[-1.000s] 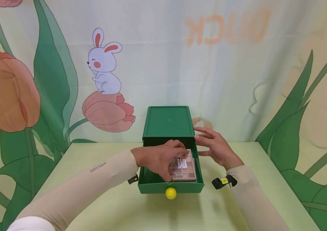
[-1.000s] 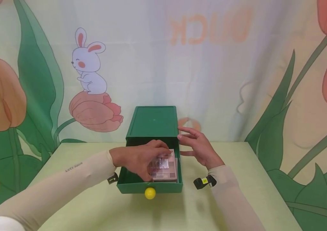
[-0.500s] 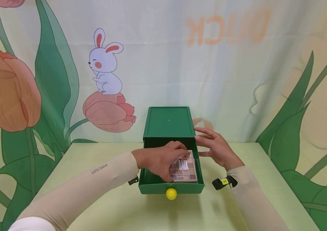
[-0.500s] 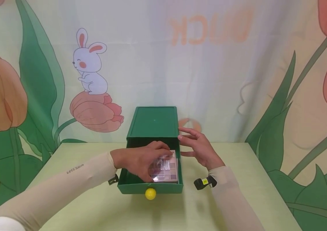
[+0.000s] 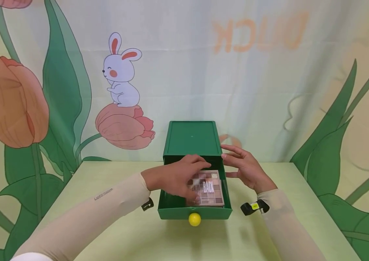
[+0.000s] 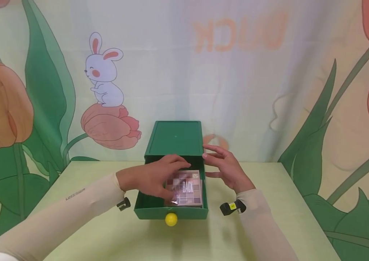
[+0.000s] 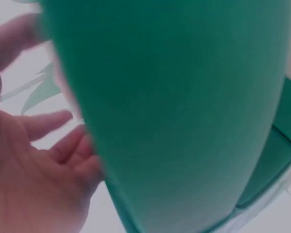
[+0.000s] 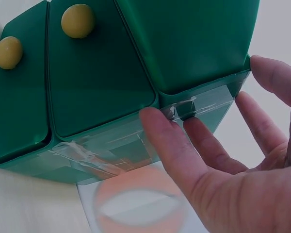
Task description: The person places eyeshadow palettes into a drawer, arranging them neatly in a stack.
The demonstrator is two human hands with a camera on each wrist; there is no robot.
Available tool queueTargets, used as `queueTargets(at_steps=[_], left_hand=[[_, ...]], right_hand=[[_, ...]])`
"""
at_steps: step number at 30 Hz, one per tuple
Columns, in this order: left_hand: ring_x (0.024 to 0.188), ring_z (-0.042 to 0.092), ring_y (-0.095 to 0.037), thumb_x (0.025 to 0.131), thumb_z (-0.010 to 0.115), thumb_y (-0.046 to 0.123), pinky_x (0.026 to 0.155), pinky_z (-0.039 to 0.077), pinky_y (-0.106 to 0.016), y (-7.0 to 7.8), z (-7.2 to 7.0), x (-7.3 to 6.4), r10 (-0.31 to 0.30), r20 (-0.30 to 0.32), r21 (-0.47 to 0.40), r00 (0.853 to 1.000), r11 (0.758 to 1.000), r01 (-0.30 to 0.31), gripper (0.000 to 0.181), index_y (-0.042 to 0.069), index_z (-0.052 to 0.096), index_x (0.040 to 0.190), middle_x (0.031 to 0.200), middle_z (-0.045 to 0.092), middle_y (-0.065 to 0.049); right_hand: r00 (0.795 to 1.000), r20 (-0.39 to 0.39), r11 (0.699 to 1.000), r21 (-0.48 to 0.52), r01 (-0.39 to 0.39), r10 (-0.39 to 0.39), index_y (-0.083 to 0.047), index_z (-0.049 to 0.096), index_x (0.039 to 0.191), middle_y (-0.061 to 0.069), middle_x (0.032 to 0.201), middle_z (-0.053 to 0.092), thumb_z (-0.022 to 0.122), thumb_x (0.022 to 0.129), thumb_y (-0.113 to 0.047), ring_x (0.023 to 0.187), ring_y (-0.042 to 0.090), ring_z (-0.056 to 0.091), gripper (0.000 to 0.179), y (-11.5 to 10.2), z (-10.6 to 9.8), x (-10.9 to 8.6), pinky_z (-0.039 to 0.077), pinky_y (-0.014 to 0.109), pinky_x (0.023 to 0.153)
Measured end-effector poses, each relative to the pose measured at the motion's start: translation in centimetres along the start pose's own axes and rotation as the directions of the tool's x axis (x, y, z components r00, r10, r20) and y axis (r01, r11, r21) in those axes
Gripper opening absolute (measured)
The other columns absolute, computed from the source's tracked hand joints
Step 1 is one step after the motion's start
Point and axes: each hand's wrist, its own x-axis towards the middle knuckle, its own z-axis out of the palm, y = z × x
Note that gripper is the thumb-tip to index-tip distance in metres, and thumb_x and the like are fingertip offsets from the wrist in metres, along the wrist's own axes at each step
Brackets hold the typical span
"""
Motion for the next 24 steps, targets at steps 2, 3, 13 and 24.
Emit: queueTargets(at_steps=[2, 3, 13, 24], left_hand=[[0.145, 0.038, -0.020, 0.091, 0.081, 0.036, 0.112, 0.054, -0.039, 0.2, -0.2, -0.6, -0.014, -0.046, -0.003, 0.999, 1.000, 0.014, 0.088, 0.017, 0.035, 0.165, 0.165, 0.036, -0.003], [0.146, 0.039, -0.021, 0.093, 0.080, 0.036, 0.113, 0.053, -0.040, 0.3, -0.3, -0.9, -0.020, -0.073, -0.011, 0.997, 1.000, 0.019, 0.086, 0.016, 0.036, 0.164, 0.165, 0.037, -0.004], [0.128, 0.061, -0.022, 0.093, 0.083, 0.028, 0.107, 0.057, -0.040, 2.1, 0.4, -4.9, -0.110, -0.424, -0.159, 0.899, 0.986, 0.046, 0.070, 0.006, 0.053, 0.152, 0.145, 0.059, -0.008], [0.118, 0.067, -0.014, 0.090, 0.086, 0.023, 0.101, 0.060, -0.035, 4.5, 2.9, -7.9, -0.194, -0.636, -0.243, 0.747, 0.969, 0.045, 0.053, 0.009, 0.067, 0.138, 0.131, 0.068, 0.000]], right_hand=[[1.000, 0.000, 1.000, -0.003, 0.002, -0.002, -0.025, 0.052, 0.156, 0.015, 0.150, 0.054, 0.071, 0.102, -0.041, 0.141, 0.045, 0.053, 0.060, 0.0, 0.0, 0.0, 0.055, 0.065, 0.104], [1.000, -0.001, 1.000, -0.005, 0.002, -0.002, -0.024, 0.052, 0.156, 0.015, 0.150, 0.054, 0.071, 0.102, -0.040, 0.141, 0.045, 0.053, 0.060, 0.0, 0.1, 0.0, 0.055, 0.065, 0.104], [1.000, -0.008, 0.999, -0.033, 0.008, -0.008, -0.024, 0.050, 0.158, 0.019, 0.157, 0.049, 0.070, 0.102, -0.040, 0.144, 0.048, 0.049, 0.062, 0.0, 0.3, 0.0, 0.053, 0.068, 0.105], [1.000, -0.029, 1.000, -0.027, 0.001, -0.002, -0.026, 0.053, 0.156, 0.016, 0.155, 0.052, 0.072, 0.101, -0.041, 0.143, 0.047, 0.052, 0.059, 0.1, 0.4, 0.0, 0.054, 0.067, 0.103]])
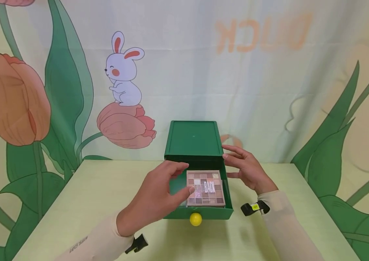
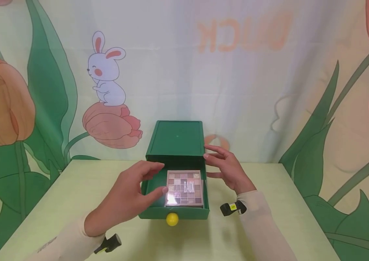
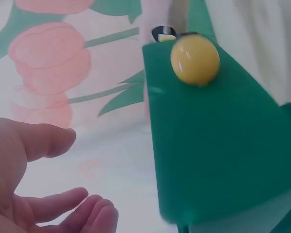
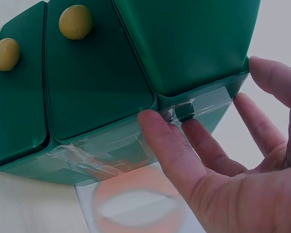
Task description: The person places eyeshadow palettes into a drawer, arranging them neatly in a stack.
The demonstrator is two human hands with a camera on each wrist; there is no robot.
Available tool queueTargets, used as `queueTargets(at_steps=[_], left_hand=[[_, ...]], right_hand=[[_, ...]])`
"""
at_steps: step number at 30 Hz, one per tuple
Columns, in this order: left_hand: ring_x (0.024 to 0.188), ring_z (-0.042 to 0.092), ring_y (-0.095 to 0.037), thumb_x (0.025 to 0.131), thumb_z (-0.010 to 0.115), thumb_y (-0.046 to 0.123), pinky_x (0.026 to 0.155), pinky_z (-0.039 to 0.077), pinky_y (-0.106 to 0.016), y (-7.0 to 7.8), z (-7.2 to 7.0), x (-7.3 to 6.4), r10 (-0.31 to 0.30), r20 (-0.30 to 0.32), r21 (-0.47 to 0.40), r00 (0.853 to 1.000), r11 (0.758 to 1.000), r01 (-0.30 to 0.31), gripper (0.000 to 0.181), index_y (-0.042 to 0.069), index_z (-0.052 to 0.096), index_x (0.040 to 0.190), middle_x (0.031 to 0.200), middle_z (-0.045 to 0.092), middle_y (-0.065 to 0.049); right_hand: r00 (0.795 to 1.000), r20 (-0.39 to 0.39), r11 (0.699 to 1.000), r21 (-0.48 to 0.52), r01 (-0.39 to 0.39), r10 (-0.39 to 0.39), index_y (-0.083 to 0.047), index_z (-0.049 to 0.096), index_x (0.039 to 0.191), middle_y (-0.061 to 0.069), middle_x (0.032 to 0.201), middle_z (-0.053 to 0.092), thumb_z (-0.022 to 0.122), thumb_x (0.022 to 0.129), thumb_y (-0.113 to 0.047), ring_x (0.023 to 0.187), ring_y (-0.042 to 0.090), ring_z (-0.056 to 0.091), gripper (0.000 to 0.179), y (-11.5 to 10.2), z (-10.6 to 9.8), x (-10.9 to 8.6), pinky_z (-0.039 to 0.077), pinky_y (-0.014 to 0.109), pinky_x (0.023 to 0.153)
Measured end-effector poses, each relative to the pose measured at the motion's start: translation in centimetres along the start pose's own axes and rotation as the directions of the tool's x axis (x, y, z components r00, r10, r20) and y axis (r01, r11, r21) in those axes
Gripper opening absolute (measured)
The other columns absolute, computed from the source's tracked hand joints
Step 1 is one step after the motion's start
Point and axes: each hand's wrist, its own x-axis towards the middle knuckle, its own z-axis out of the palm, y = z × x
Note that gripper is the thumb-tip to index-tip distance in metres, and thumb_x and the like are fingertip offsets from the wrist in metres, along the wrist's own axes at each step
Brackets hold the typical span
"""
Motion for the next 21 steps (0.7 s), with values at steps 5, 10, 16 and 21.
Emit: queueTargets(at_steps=[5, 10, 16, 21], left_hand=[[0.108, 0.067, -0.009, 0.087, 0.088, 0.021, 0.094, 0.061, -0.032, 0.4, 0.7, -2.0, -0.025, -0.081, -0.031, 0.996, 0.999, 0.023, 0.050, 0.011, 0.070, 0.132, 0.121, 0.069, 0.005], [0.103, 0.068, -0.009, 0.086, 0.089, 0.016, 0.094, 0.061, -0.028, 0.7, 2.0, -3.9, -0.110, -0.127, -0.126, 0.986, 0.988, 0.094, 0.046, 0.017, 0.072, 0.129, 0.116, 0.069, 0.010], [0.106, 0.069, -0.019, 0.088, 0.088, 0.016, 0.096, 0.060, -0.023, 1.0, 4.2, -5.7, -0.257, -0.152, -0.245, 0.954, 0.945, 0.216, 0.042, 0.017, 0.073, 0.127, 0.122, 0.070, 0.002], [0.105, 0.071, -0.015, 0.086, 0.089, 0.015, 0.096, 0.060, -0.022, 1.5, 5.8, -6.9, -0.351, -0.223, -0.302, 0.909, 0.912, 0.278, 0.040, 0.016, 0.075, 0.124, 0.120, 0.071, 0.003]], right_hand=[[1.000, -0.002, 1.000, -0.004, 0.001, -0.001, -0.026, 0.053, 0.155, 0.016, 0.155, 0.052, 0.071, 0.102, -0.041, 0.142, 0.046, 0.053, 0.059, -0.1, 0.1, -0.1, 0.054, 0.067, 0.103], [1.000, -0.018, 1.000, -0.006, 0.003, -0.004, -0.026, 0.054, 0.155, 0.015, 0.155, 0.053, 0.071, 0.101, -0.042, 0.140, 0.044, 0.056, 0.059, -0.2, 0.0, -0.1, 0.055, 0.067, 0.103], [1.000, -0.015, 1.000, 0.001, 0.008, -0.008, -0.027, 0.054, 0.155, 0.016, 0.155, 0.053, 0.071, 0.102, -0.041, 0.140, 0.043, 0.056, 0.057, -0.2, 0.0, -0.1, 0.054, 0.067, 0.104], [1.000, -0.010, 1.000, 0.010, 0.001, -0.001, -0.026, 0.054, 0.155, 0.015, 0.152, 0.055, 0.071, 0.102, -0.041, 0.138, 0.041, 0.057, 0.058, 0.1, 0.1, -0.1, 0.055, 0.065, 0.104]])
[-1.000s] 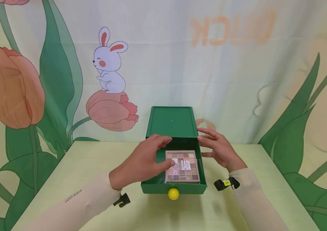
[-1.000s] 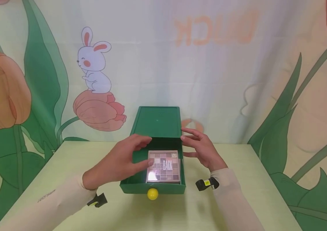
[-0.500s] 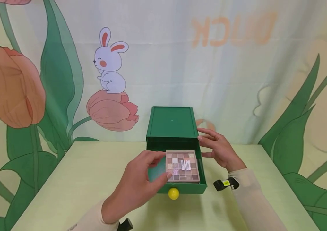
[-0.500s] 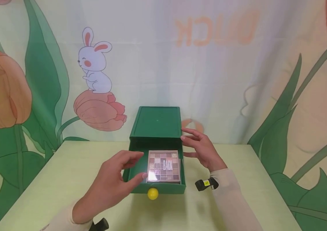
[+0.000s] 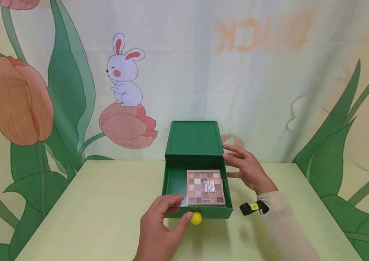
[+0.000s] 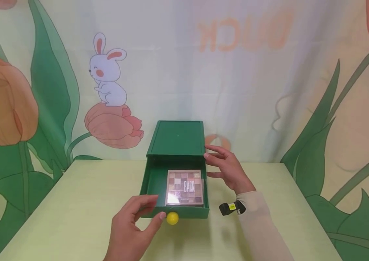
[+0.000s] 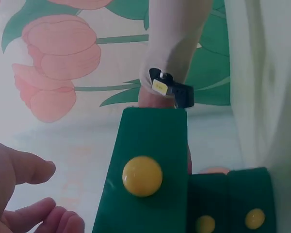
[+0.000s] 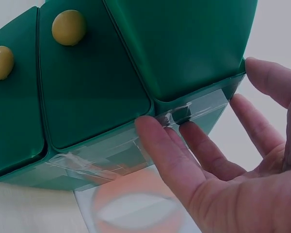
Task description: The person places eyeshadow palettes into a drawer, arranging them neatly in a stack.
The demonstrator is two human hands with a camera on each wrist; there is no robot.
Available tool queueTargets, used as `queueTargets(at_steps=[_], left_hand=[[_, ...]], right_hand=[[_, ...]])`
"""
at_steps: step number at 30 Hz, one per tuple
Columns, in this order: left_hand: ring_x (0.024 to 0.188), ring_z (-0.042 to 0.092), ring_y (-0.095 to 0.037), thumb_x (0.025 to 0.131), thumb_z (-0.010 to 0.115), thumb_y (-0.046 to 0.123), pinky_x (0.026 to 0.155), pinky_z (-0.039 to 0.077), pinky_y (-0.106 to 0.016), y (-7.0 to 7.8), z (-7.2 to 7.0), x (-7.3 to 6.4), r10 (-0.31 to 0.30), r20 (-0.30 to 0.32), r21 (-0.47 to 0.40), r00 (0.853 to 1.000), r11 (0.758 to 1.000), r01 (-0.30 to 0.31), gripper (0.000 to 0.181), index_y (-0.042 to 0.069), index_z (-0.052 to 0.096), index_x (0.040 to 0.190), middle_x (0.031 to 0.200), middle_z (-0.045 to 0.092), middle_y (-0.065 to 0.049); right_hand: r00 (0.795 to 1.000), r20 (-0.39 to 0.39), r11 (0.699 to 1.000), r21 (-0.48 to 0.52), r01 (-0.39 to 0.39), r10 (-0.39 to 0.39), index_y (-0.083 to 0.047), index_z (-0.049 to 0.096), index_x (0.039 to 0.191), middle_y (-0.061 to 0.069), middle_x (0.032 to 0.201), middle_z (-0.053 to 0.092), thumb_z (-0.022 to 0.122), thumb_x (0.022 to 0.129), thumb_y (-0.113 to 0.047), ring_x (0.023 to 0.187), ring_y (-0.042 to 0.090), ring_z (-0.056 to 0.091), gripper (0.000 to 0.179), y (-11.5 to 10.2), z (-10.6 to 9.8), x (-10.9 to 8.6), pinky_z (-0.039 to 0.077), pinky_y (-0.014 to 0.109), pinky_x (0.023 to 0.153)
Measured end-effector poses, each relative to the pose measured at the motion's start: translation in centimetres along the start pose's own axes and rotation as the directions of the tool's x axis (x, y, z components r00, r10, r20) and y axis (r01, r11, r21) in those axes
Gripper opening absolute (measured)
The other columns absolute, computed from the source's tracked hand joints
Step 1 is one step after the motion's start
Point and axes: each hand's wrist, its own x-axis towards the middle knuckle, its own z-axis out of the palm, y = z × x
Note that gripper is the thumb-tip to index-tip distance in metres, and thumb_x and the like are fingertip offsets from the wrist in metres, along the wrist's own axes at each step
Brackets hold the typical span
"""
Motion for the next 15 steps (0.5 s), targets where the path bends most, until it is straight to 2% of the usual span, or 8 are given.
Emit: queueTargets(at_steps=[8, 15], left_hand=[[0.100, 0.071, -0.014, 0.082, 0.091, 0.008, 0.090, 0.060, -0.019, -1.0, 1.9, -1.6, -0.122, -0.068, -0.078, 0.990, 0.990, 0.117, 0.036, 0.016, 0.078, 0.115, 0.110, 0.073, 0.005], [0.097, 0.070, -0.014, 0.081, 0.093, 0.014, 0.089, 0.063, -0.027, -1.9, 3.4, -2.2, -0.202, -0.095, -0.128, 0.975, 0.974, 0.189, 0.034, 0.017, 0.080, 0.112, 0.107, 0.073, 0.003]], right_hand=[[1.000, -0.001, 1.000, -0.009, 0.005, -0.005, -0.025, 0.053, 0.156, 0.016, 0.155, 0.053, 0.071, 0.101, -0.043, 0.139, 0.042, 0.056, 0.060, 0.0, 0.0, 0.0, 0.054, 0.065, 0.105], [1.000, -0.005, 1.000, -0.005, 0.000, 0.000, -0.026, 0.053, 0.156, 0.016, 0.155, 0.053, 0.069, 0.103, -0.041, 0.141, 0.043, 0.055, 0.058, -0.1, 0.1, -0.2, 0.053, 0.066, 0.106]])
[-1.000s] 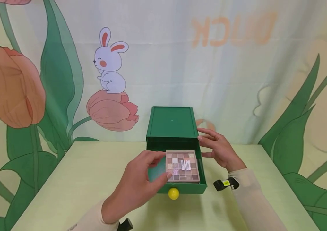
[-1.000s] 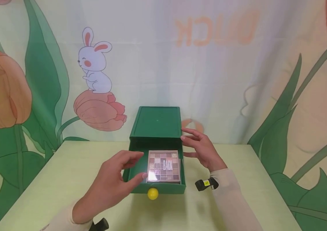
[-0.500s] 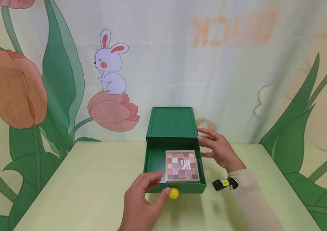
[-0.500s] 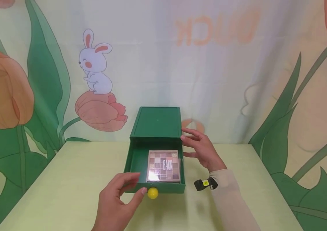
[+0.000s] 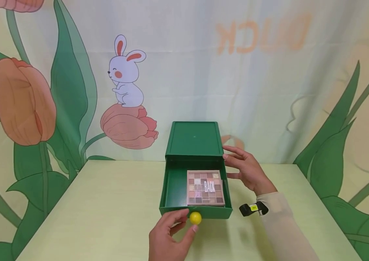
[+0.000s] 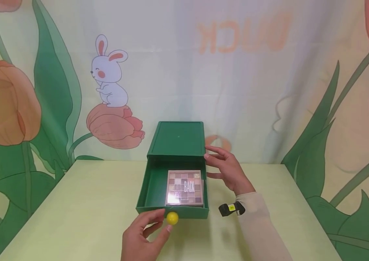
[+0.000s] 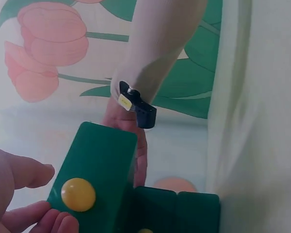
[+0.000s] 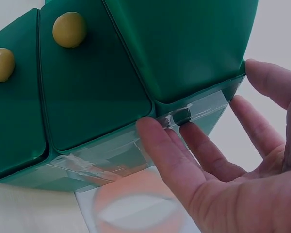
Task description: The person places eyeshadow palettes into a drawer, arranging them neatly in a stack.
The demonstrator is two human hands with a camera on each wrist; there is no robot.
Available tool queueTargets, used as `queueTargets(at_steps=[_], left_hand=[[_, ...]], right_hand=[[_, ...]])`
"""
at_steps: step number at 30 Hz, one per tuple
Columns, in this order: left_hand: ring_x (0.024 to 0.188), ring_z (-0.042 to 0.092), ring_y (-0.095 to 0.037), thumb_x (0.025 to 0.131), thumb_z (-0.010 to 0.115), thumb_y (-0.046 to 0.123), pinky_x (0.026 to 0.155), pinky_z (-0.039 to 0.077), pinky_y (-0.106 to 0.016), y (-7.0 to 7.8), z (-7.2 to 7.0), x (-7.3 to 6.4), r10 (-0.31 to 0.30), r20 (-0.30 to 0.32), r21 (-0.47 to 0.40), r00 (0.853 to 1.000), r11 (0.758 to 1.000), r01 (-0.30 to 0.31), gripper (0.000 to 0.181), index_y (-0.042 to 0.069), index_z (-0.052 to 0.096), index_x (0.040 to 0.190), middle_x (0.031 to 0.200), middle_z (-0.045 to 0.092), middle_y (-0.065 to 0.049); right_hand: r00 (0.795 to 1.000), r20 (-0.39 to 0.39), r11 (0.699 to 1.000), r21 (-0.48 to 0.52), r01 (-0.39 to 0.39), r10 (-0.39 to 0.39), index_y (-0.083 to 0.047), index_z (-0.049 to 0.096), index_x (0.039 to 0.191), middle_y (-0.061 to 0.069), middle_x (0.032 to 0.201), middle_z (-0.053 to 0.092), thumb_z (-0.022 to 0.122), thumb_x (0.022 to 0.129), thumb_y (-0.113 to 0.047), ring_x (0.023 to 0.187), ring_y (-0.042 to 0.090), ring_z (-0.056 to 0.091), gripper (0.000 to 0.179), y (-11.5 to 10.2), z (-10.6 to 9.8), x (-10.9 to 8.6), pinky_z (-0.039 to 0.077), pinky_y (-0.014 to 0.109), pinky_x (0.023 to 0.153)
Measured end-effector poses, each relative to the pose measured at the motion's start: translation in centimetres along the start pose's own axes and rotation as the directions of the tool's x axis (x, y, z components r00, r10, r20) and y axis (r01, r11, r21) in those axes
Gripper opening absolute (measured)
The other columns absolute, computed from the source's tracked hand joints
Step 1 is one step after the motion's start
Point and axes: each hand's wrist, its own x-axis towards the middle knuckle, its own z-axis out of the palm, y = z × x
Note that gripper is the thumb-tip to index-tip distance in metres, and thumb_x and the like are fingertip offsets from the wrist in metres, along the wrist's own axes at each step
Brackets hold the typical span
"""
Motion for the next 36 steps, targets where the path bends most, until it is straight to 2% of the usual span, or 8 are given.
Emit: queueTargets(at_steps=[4, 11, 16, 24, 30, 36], left_hand=[[0.097, 0.072, -0.017, 0.079, 0.094, 0.012, 0.085, 0.064, -0.026, -0.6, 0.6, -0.2, -0.048, -0.038, -0.043, 0.998, 0.998, 0.046, 0.035, 0.016, 0.080, 0.110, 0.106, 0.072, 0.000], [0.096, 0.076, -0.018, 0.076, 0.096, 0.013, 0.079, 0.065, -0.027, -1.7, 2.0, -0.4, -0.133, -0.109, -0.146, 0.985, 0.982, 0.117, 0.036, 0.013, 0.080, 0.108, 0.105, 0.072, -0.004], [0.095, 0.075, -0.017, 0.076, 0.097, 0.017, 0.079, 0.065, -0.027, -2.0, 2.6, -0.4, -0.124, -0.149, -0.149, 0.981, 0.984, 0.102, 0.035, 0.015, 0.081, 0.107, 0.104, 0.072, -0.003], [0.094, 0.074, -0.015, 0.078, 0.095, 0.014, 0.078, 0.064, -0.024, -2.1, 2.8, -0.2, -0.052, -0.179, -0.148, 0.983, 0.989, 0.025, 0.029, 0.017, 0.082, 0.103, 0.102, 0.073, 0.001], [0.093, 0.074, -0.013, 0.079, 0.095, 0.016, 0.078, 0.064, -0.024, -1.8, 2.8, 0.0, -0.052, -0.156, -0.138, 0.986, 0.990, 0.031, 0.027, 0.019, 0.082, 0.102, 0.101, 0.074, 0.002], [0.095, 0.074, -0.015, 0.079, 0.094, 0.017, 0.078, 0.064, -0.025, -1.7, 2.9, 0.0, -0.089, -0.137, -0.173, 0.987, 0.983, 0.065, 0.027, 0.019, 0.081, 0.102, 0.103, 0.073, 0.000]], right_hand=[[1.000, -0.006, 1.000, 0.004, -0.002, 0.002, -0.027, 0.054, 0.155, 0.016, 0.153, 0.053, 0.067, 0.105, -0.038, 0.140, 0.043, 0.056, 0.054, 0.0, 0.1, -0.1, 0.053, 0.065, 0.106], [1.000, -0.003, 1.000, 0.006, -0.005, 0.005, -0.025, 0.052, 0.157, 0.017, 0.152, 0.054, 0.070, 0.102, -0.042, 0.140, 0.043, 0.056, 0.060, 0.2, 0.2, 0.0, 0.053, 0.065, 0.107], [1.000, -0.009, 1.000, 0.011, -0.009, 0.010, -0.028, 0.053, 0.157, 0.016, 0.153, 0.054, 0.070, 0.102, -0.042, 0.140, 0.043, 0.057, 0.059, 0.3, 0.3, 0.1, 0.053, 0.065, 0.106], [1.000, 0.004, 1.000, 0.010, -0.007, 0.007, -0.029, 0.052, 0.157, 0.016, 0.155, 0.054, 0.072, 0.100, -0.046, 0.140, 0.044, 0.057, 0.063, 0.1, 0.2, 0.1, 0.054, 0.064, 0.105], [1.000, 0.006, 1.000, 0.006, -0.009, 0.009, -0.029, 0.052, 0.157, 0.016, 0.156, 0.053, 0.073, 0.099, -0.047, 0.143, 0.045, 0.054, 0.065, 0.0, 0.0, 0.1, 0.053, 0.065, 0.106], [1.000, 0.006, 1.000, 0.010, -0.018, 0.018, -0.029, 0.052, 0.157, 0.016, 0.156, 0.052, 0.071, 0.100, -0.045, 0.143, 0.045, 0.053, 0.062, -0.1, -0.1, 0.0, 0.052, 0.065, 0.107]])
